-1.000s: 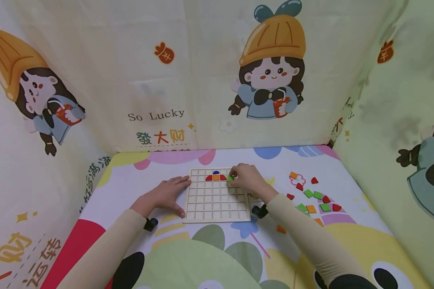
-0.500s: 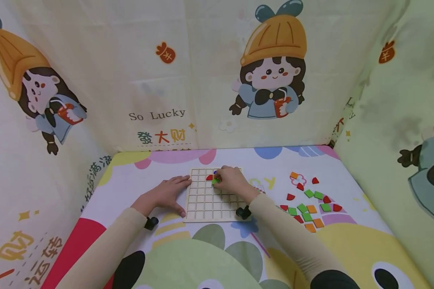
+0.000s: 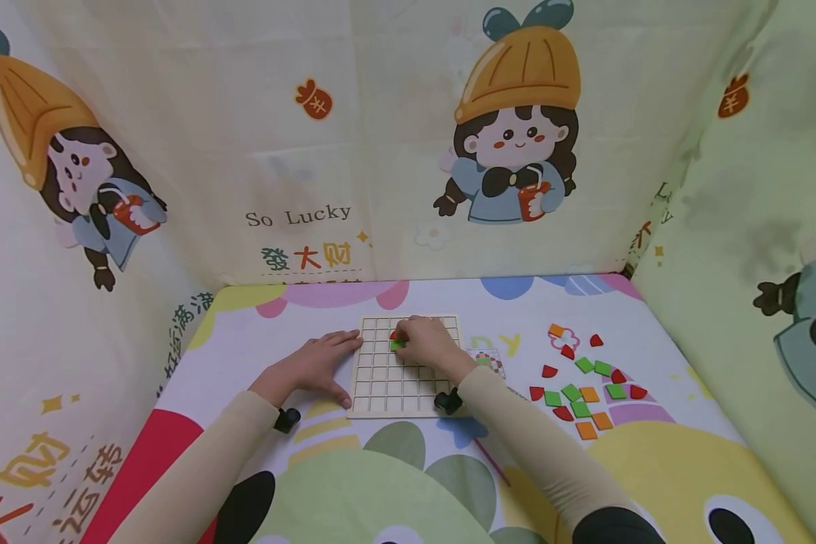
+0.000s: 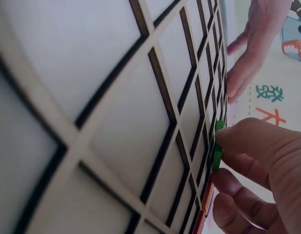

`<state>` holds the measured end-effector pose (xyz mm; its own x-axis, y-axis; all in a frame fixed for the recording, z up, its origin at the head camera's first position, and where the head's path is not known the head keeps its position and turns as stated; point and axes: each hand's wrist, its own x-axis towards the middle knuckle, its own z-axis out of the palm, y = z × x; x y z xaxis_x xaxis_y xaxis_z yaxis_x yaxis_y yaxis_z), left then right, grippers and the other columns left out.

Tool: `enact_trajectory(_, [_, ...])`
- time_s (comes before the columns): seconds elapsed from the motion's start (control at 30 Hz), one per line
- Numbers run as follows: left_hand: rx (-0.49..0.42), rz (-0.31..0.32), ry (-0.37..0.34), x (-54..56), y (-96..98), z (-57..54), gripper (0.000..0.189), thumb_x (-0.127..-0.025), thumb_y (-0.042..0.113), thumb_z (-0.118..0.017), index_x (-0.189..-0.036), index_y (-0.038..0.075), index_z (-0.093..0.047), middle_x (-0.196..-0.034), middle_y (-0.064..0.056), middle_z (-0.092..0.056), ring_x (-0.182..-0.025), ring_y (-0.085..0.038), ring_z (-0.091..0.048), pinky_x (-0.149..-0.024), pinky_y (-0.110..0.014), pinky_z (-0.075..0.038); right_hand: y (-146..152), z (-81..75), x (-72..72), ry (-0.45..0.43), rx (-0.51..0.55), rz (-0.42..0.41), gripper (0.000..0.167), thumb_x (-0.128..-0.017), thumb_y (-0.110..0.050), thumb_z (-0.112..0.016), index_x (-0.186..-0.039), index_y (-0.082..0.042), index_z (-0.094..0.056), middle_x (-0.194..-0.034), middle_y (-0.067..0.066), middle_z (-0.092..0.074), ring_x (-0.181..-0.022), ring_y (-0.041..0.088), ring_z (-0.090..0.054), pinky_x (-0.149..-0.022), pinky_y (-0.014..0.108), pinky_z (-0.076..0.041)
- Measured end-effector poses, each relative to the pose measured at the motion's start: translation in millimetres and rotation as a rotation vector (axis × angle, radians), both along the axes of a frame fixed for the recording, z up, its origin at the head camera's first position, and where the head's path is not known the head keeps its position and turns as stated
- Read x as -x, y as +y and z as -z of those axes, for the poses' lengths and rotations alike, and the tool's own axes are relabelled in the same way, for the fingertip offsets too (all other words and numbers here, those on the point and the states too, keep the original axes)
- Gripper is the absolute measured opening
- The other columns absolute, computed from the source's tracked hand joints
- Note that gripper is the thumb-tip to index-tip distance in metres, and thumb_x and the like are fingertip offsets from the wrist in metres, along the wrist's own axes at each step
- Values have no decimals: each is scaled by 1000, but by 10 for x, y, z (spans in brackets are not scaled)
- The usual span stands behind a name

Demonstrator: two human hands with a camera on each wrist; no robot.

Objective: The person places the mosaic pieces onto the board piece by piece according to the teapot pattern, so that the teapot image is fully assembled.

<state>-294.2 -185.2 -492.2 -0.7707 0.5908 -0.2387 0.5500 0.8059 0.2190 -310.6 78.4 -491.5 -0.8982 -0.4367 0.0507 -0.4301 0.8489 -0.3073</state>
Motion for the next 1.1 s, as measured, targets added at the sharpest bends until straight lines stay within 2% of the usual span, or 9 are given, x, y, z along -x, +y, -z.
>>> enact_trajectory(0.3, [1, 1, 6, 9, 3, 13, 129, -63, 78, -84, -164, 16, -31, -173, -7, -22, -157, -37, -24, -114, -70, -34, -38, 24, 14, 19, -10, -11, 5, -91, -21, -76, -91, -26, -73, -92, -9, -68, -89, 13, -61, -92, 46, -50])
enact_trajectory(0.53, [1, -4, 3, 2, 5, 1, 128, -63, 76, -85, -163, 15, -32, -173, -7, -22, -157, -37, -24, -114, -69, -35, -57, 11, -13, 20, -29, -14, 6, -95, -23, -76, -90, -26, -76, -96, -10, -69, -89, 14, -64, -97, 48, -48])
enact_trajectory(0.6, [-2, -5, 3, 2, 2, 7, 128, -63, 76, -85, -163, 15, -33, -173, -7, -23, -156, -37, -25, -113, -69, -35, -47, -1, -30, 17, -26, -21, 5, -95, -22, -75, -90, -25, -76, -96, -9, -69, -88, 14, -64, -93, 45, -49])
enact_trajectory(0.83, [-16, -9, -3, 6, 9, 15, 130, -62, 76, -85, -163, 15, -32, -173, -8, -22, -156, -38, -25, -113, -71, -34, 108, -73, -106, -38, 0, -35, 8, -93, -17, -73, -95, -23, -77, -100, -7, -70, -87, 14, -64, -82, 38, -51])
enact_trajectory(1.1, [-11, -21, 5, 3, -1, 24, 130, -60, 77, -86, -163, 17, -33, -173, -6, -22, -157, -38, -24, -113, -74, -32, 350, -194, -228, -65, -59, -13, 9, -94, -24, -75, -102, -22, -77, -101, -5, -73, -84, 13, -62, -81, 36, -53])
